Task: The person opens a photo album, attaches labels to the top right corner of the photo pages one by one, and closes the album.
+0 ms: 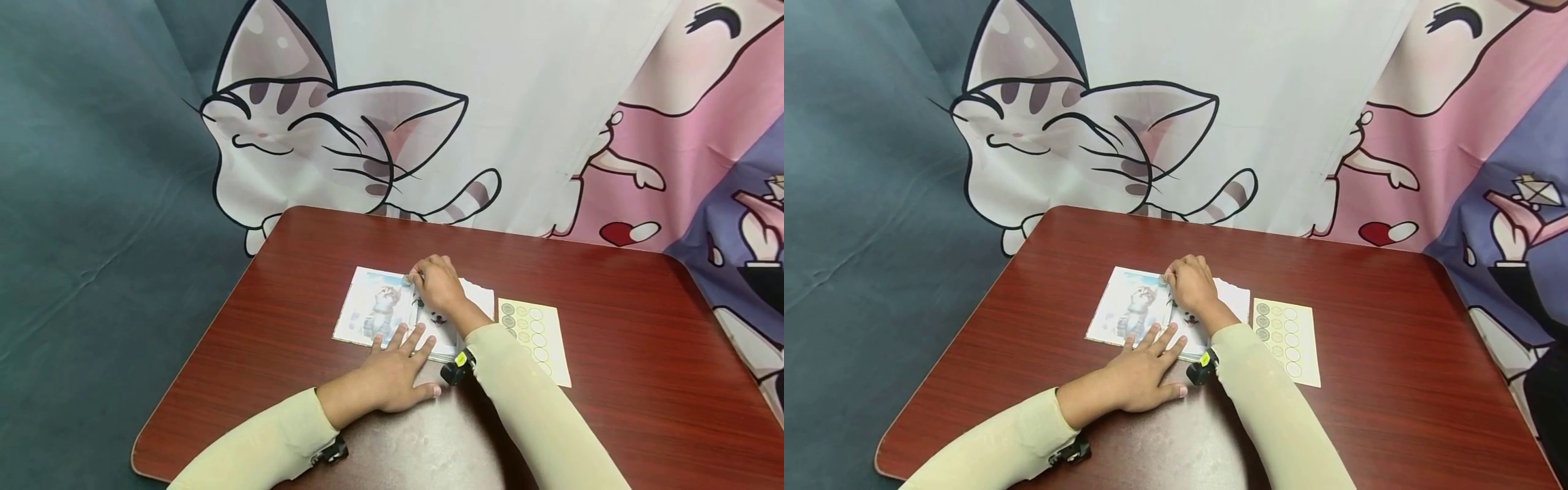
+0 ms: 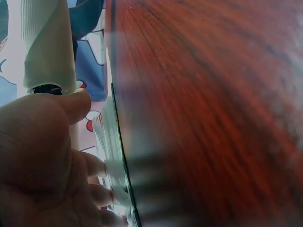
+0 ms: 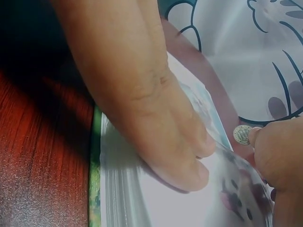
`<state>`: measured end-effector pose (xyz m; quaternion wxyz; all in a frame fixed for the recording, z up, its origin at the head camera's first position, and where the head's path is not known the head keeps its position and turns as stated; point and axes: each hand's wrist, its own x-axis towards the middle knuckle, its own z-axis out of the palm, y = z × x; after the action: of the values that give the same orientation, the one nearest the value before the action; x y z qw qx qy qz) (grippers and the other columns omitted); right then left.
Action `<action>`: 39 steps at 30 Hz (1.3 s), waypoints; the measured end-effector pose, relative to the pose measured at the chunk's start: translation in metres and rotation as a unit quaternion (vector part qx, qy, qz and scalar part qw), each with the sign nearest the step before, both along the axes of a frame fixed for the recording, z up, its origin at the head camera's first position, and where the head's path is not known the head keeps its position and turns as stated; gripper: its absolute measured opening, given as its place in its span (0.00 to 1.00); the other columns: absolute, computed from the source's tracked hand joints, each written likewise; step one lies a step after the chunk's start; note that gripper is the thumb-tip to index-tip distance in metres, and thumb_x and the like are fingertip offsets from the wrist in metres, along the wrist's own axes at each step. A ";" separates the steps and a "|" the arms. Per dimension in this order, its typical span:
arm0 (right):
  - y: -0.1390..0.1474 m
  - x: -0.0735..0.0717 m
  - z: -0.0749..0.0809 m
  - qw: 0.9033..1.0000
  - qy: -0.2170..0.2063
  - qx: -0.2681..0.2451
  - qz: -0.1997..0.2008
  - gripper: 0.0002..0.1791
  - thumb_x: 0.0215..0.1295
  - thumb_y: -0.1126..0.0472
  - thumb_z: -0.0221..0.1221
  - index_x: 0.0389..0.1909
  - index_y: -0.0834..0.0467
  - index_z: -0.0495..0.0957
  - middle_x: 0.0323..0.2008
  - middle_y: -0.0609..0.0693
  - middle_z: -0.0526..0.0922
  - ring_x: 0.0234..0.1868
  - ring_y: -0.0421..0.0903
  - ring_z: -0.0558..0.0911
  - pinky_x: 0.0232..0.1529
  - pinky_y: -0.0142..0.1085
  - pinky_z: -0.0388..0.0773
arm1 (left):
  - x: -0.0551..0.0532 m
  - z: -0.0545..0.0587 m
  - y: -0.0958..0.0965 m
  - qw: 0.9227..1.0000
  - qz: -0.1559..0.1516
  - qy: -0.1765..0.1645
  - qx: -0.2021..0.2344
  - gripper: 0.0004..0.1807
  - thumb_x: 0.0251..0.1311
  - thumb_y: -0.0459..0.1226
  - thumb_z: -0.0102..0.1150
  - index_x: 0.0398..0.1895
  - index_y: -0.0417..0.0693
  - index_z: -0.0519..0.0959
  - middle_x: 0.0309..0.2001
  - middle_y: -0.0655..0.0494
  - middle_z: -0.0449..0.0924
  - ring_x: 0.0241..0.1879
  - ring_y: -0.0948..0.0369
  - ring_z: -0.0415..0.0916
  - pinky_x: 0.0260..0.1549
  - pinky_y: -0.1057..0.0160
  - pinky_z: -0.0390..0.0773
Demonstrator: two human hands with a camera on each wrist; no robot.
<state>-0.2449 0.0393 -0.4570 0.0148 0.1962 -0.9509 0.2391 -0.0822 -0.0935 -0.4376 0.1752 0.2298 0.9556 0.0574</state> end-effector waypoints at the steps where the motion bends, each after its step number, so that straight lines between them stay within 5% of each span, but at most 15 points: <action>1: 0.000 0.000 0.000 1.000 -0.002 -0.001 -0.001 0.10 0.78 0.54 0.56 0.39 0.52 0.82 0.51 0.53 0.79 0.56 0.53 0.71 0.62 0.47 0.65 | 0.000 0.000 0.000 1.000 0.000 0.000 0.000 0.48 0.68 0.71 0.42 0.84 0.61 0.49 0.83 0.55 0.38 0.80 0.47 0.38 0.70 0.32 0.50; 39: -0.011 -0.004 -0.006 0.999 -0.024 0.024 -0.023 0.12 0.79 0.53 0.54 0.40 0.54 0.82 0.56 0.54 0.77 0.59 0.54 0.70 0.64 0.49 0.65 | 0.000 -0.004 0.000 1.000 0.003 0.006 0.006 0.49 0.66 0.71 0.45 0.84 0.62 0.50 0.83 0.55 0.40 0.80 0.48 0.39 0.70 0.32 0.52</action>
<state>-0.2485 0.0278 -0.4630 -0.0068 0.1684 -0.9608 0.2201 -0.0826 -0.0934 -0.4414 0.1681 0.2280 0.9570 0.0628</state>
